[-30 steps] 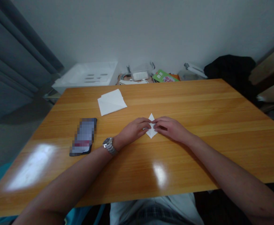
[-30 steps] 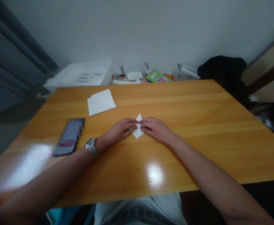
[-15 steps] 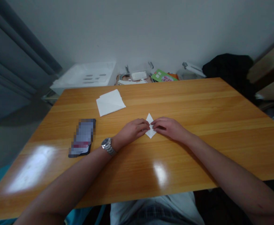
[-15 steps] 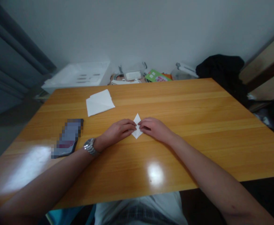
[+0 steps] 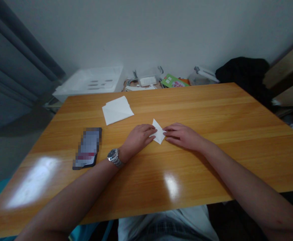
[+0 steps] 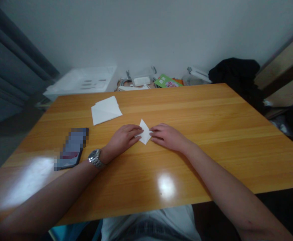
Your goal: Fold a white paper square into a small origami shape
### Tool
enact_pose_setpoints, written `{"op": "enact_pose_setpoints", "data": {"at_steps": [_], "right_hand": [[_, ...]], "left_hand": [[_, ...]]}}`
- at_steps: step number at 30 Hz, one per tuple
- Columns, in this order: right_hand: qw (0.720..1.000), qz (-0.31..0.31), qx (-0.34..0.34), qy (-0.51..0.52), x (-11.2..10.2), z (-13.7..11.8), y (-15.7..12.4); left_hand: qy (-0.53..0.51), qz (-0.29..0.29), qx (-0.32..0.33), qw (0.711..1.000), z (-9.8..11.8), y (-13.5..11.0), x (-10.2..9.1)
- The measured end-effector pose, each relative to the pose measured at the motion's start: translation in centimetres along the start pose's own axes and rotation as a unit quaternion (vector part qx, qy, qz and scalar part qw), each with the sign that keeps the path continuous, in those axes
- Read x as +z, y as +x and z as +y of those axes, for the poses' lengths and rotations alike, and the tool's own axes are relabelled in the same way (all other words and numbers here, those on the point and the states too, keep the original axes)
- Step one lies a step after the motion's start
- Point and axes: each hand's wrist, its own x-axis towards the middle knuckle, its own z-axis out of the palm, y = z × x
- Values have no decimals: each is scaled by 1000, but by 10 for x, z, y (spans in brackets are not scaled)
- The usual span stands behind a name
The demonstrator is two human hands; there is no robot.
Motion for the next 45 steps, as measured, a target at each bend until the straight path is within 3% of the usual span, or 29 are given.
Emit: {"op": "enact_pose_setpoints", "data": {"at_steps": [16,24,45], "right_hand": [[1000,19,-16,15,7,-5,4],[999,30,9,41,18,-3,5],[996,24,7,83,15,-1,2]], "left_hand": [[-41,-11,19,999,-2,0,2],[-89,-13,38,995,-4,0,3],[-121,-23,42,992,-6,-1,1]]}}
